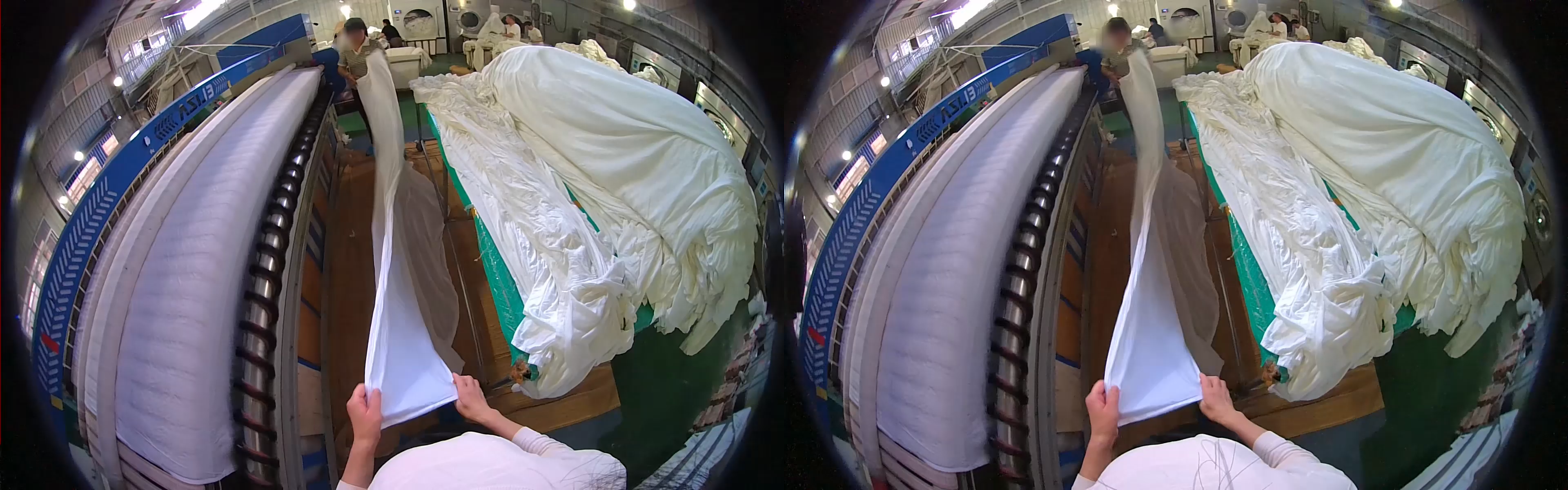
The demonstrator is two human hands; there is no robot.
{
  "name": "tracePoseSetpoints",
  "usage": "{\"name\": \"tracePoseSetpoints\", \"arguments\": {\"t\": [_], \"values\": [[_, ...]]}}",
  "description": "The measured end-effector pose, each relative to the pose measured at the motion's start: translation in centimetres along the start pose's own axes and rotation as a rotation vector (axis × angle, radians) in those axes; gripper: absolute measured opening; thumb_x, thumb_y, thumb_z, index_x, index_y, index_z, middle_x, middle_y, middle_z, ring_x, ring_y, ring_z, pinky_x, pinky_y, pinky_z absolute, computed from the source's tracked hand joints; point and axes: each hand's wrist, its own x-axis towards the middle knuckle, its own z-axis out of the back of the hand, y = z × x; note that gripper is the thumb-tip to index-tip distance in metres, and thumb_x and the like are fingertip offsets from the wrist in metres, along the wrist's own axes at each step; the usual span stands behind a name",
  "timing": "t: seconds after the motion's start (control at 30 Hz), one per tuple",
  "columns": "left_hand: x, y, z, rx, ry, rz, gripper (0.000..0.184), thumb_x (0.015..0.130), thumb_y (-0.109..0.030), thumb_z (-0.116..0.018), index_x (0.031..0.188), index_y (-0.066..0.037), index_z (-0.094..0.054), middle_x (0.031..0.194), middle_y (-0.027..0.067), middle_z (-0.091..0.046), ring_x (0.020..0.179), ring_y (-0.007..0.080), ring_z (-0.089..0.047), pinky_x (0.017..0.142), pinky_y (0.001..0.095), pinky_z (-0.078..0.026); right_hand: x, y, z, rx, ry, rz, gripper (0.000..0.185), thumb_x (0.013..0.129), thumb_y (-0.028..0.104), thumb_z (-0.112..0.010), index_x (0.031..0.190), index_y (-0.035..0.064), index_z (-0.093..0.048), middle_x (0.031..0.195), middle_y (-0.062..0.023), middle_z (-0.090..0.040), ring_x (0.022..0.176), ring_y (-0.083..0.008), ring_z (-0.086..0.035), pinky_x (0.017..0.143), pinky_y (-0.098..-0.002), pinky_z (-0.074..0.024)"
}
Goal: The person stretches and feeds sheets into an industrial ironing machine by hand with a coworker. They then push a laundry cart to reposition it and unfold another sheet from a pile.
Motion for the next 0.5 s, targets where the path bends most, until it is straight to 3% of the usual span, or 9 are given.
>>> {"name": "tracePoseSetpoints", "arguments": {"t": [0.1,0.17,0.23,0.27,0.37,0.5], "values": [[-0.3,-4.7,-1.6,0.307,0.019,-0.285,0.019,0.084,-0.012,-0.058,0.071,-0.003,-0.048,0.053,0.0092,-0.037,0.047,0.0115,-0.035,0.043,0.0299,-0.032,-0.6,0.9,-2.1,0.001,0.064,0.036,0.049,0.072,0.002,-0.052,0.121,-0.0009,-0.048,0.102,-0.0205,-0.051,0.095,-0.0363,-0.050,0.084,-0.0411,-0.0434],[-1.3,-6.7,-2.7,0.203,0.137,-0.317,0.025,0.083,-0.011,-0.060,0.066,-0.002,-0.043,0.053,0.0066,-0.030,0.049,0.0086,-0.032,0.043,0.0278,-0.029,-0.2,1.7,-3.7,0.147,0.143,0.051,0.046,0.075,0.004,-0.052,0.121,0.0018,-0.048,0.101,-0.0214,-0.055,0.095,-0.0376,-0.054,0.082,-0.0442,-0.0442],[-1.7,-7.5,-2.1,0.264,0.176,-0.445,0.024,0.084,-0.015,-0.062,0.068,-0.004,-0.046,0.051,0.0102,-0.036,0.044,0.0184,-0.037,0.042,0.0306,-0.031,0.2,3.0,-5.2,0.367,0.151,0.077,0.045,0.076,0.005,-0.052,0.121,0.0046,-0.049,0.101,-0.0223,-0.057,0.096,-0.0378,-0.055,0.082,-0.0452,-0.0444],[-1.8,-7.6,-1.5,0.296,0.192,-0.511,0.024,0.084,-0.017,-0.062,0.070,-0.004,-0.048,0.050,0.0119,-0.038,0.041,0.0233,-0.039,0.041,0.0320,-0.032,0.0,3.9,-4.9,0.286,0.214,0.014,0.035,0.077,0.006,-0.053,0.111,0.0060,-0.052,0.098,-0.0241,-0.058,0.094,-0.0390,-0.057,0.080,-0.0465,-0.0445],[-1.9,-7.5,1.1,0.389,0.047,-0.443,0.024,0.085,-0.018,-0.062,0.069,-0.004,-0.048,0.051,0.0132,-0.040,0.042,0.0281,-0.042,0.041,0.0330,-0.033,0.4,4.1,-5.4,0.312,0.353,0.015,0.025,0.079,0.010,-0.057,0.103,0.0043,-0.050,0.085,-0.0193,-0.060,0.080,-0.0367,-0.059,0.072,-0.0416,-0.0465],[-2.1,-7.0,4.3,0.504,-0.090,-0.385,0.024,0.085,-0.018,-0.060,0.070,-0.004,-0.049,0.051,0.0137,-0.042,0.042,0.0279,-0.046,0.041,0.0338,-0.034,1.7,4.4,-4.5,0.360,0.319,0.101,0.017,0.075,0.009,-0.061,0.088,0.0043,-0.052,0.076,-0.0174,-0.059,0.072,-0.0353,-0.059,0.063,-0.0398,-0.0463]]}}
